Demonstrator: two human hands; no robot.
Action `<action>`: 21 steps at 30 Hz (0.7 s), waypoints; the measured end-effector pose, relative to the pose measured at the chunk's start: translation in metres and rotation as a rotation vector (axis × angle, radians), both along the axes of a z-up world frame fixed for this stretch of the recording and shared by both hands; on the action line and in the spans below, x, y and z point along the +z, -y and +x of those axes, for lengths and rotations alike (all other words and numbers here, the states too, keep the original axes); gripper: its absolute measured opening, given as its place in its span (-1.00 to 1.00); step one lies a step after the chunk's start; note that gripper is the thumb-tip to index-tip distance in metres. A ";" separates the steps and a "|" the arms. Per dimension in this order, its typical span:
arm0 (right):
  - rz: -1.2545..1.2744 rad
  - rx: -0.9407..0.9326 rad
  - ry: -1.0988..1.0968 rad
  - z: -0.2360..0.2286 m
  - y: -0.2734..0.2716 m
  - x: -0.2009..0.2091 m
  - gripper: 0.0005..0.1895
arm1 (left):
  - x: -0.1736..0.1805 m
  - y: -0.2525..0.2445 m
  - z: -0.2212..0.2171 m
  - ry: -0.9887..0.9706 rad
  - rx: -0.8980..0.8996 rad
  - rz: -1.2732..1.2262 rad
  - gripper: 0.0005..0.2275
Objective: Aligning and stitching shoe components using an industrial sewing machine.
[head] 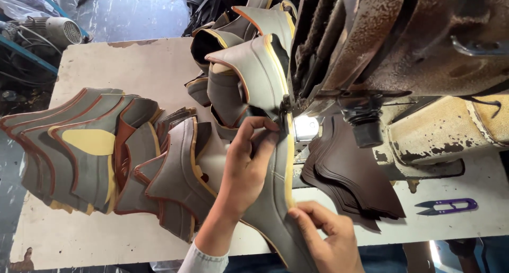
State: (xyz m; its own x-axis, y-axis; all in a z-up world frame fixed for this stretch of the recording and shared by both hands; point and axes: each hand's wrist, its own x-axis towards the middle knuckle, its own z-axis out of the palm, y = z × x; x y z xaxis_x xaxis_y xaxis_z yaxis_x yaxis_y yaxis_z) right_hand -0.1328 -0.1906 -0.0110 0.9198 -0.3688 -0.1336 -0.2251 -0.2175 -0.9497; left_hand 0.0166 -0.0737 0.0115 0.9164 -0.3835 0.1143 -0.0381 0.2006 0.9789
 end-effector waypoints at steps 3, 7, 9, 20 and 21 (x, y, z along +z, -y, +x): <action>-0.018 -0.012 0.022 0.010 0.005 0.011 -0.81 | 0.010 -0.010 0.002 0.063 -0.015 0.137 -0.75; 0.028 -0.022 -0.006 0.025 0.017 0.019 -0.80 | 0.025 -0.027 -0.013 0.151 -0.111 0.222 -0.52; 0.028 -0.025 -0.009 0.032 0.020 0.027 -0.84 | 0.027 -0.032 -0.019 0.072 -0.075 0.243 -0.58; 0.024 -0.037 0.000 0.039 0.038 0.049 -0.86 | 0.034 -0.008 0.002 0.036 0.260 0.216 -0.59; 0.090 -0.035 0.016 0.038 0.037 0.046 -0.86 | 0.029 -0.007 0.003 0.038 0.333 0.212 -0.46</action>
State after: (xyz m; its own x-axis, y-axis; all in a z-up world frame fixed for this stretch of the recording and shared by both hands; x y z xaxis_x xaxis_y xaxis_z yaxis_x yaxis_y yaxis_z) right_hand -0.0949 -0.2280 0.0347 0.9090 -0.3878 -0.1529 -0.2155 -0.1231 -0.9687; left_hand 0.0196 -0.0663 0.0409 0.9913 -0.0847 0.1006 -0.1039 -0.0357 0.9940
